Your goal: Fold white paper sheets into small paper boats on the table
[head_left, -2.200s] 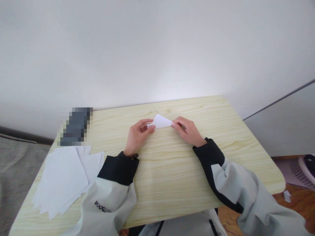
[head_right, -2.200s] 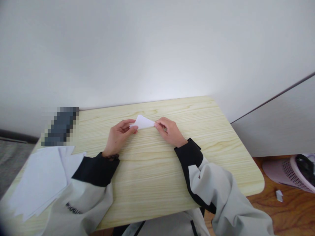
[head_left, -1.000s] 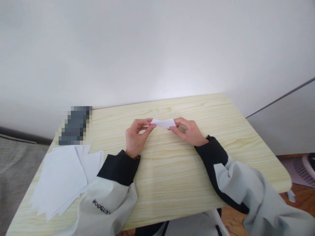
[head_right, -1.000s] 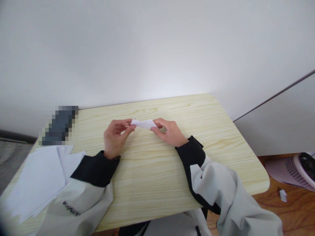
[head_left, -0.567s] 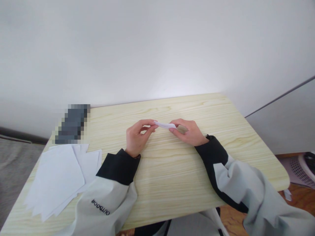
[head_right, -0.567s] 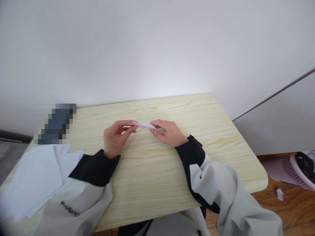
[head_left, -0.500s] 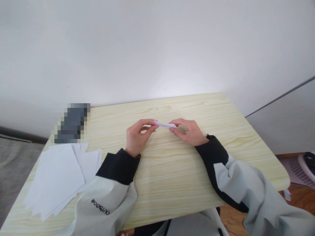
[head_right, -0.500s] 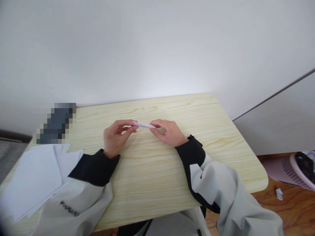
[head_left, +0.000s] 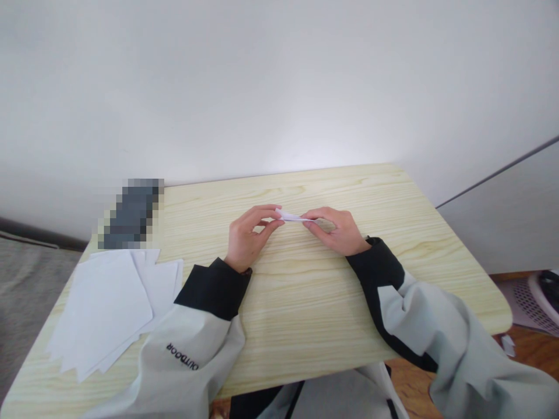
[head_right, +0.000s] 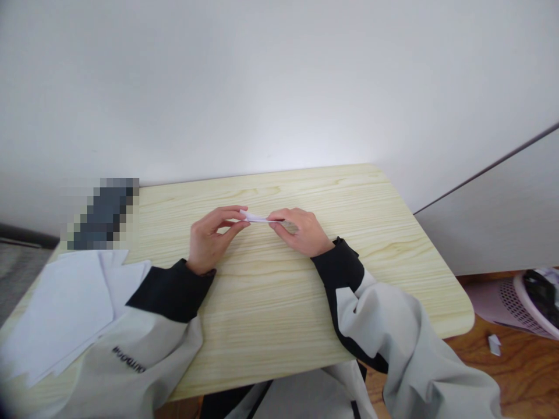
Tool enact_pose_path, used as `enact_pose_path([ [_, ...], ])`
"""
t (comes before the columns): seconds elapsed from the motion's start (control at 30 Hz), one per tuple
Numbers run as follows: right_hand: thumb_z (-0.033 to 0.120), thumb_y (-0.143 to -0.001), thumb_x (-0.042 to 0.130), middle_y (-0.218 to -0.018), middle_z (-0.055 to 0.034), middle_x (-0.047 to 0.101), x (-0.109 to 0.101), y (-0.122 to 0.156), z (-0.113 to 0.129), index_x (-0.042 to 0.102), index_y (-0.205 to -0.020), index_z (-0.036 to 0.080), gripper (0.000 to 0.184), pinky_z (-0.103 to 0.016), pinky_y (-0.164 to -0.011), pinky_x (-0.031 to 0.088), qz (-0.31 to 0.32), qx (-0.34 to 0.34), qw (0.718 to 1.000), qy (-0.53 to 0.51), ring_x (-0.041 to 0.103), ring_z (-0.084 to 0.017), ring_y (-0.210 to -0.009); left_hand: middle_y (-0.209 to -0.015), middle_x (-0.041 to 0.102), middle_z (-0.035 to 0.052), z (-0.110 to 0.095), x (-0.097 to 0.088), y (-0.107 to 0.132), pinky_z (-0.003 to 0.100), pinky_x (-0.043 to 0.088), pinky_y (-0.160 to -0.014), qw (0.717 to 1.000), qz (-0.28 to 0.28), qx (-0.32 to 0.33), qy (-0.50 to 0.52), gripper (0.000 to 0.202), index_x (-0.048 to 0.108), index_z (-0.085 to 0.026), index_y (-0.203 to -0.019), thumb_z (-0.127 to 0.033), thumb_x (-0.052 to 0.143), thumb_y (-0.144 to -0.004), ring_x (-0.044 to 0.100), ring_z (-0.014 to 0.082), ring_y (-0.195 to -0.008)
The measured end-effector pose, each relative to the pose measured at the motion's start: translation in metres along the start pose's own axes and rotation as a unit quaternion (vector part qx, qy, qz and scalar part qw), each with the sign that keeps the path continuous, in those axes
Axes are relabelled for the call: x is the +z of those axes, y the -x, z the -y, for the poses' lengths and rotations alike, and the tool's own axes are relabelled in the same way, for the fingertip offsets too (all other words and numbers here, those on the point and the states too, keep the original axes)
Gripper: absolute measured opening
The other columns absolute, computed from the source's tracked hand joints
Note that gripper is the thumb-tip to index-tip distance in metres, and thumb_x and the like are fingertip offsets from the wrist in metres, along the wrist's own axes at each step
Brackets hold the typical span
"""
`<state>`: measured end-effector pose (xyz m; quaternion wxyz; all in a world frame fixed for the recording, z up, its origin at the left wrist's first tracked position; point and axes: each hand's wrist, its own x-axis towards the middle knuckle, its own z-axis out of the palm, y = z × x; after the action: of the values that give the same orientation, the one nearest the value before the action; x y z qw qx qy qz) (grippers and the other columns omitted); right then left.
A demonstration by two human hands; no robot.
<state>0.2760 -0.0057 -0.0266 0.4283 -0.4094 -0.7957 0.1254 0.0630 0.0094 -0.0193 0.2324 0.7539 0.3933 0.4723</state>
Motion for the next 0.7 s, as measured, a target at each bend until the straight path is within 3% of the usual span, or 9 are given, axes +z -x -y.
enact_pose_path([
  [0.27,0.019,-0.088,0.052,-0.1,-0.0026,0.074,-0.0016,-0.0028,-0.003,0.064,-0.093,0.024,0.014,-0.035,-0.084,0.052,0.02,-0.026,0.999,0.0,0.068,-0.017,-0.091,-0.103,0.071,0.0073,0.0059,0.0017,0.0014,0.028,0.055,-0.074,0.998,0.047,-0.003,-0.045,0.015,0.063,-0.019,-0.086,-0.03,0.055,-0.088,0.067,0.0179,-0.091],
  [0.4,0.022,-0.088,0.053,-0.095,-0.0022,0.074,0.0,-0.0021,-0.0034,0.065,-0.092,0.024,0.013,-0.035,-0.083,0.052,0.006,-0.021,1.0,0.011,0.068,-0.017,-0.087,-0.095,0.072,0.0052,0.0068,0.0021,0.0012,0.029,0.054,-0.077,0.997,0.037,-0.005,-0.07,0.016,0.065,-0.02,-0.088,-0.031,0.055,-0.088,0.067,0.0182,-0.09],
  [0.7,0.028,-0.086,0.058,-0.088,-0.0024,0.073,0.0045,0.0026,-0.0067,0.066,-0.092,0.022,0.011,-0.03,-0.072,0.053,-0.028,0.021,0.999,0.039,0.067,-0.017,-0.077,-0.083,0.069,0.001,0.0049,0.0038,0.0017,0.024,0.055,-0.065,0.999,0.028,-0.028,-0.028,0.016,0.066,-0.019,-0.083,-0.035,0.067,-0.079,0.064,0.014,-0.075],
])
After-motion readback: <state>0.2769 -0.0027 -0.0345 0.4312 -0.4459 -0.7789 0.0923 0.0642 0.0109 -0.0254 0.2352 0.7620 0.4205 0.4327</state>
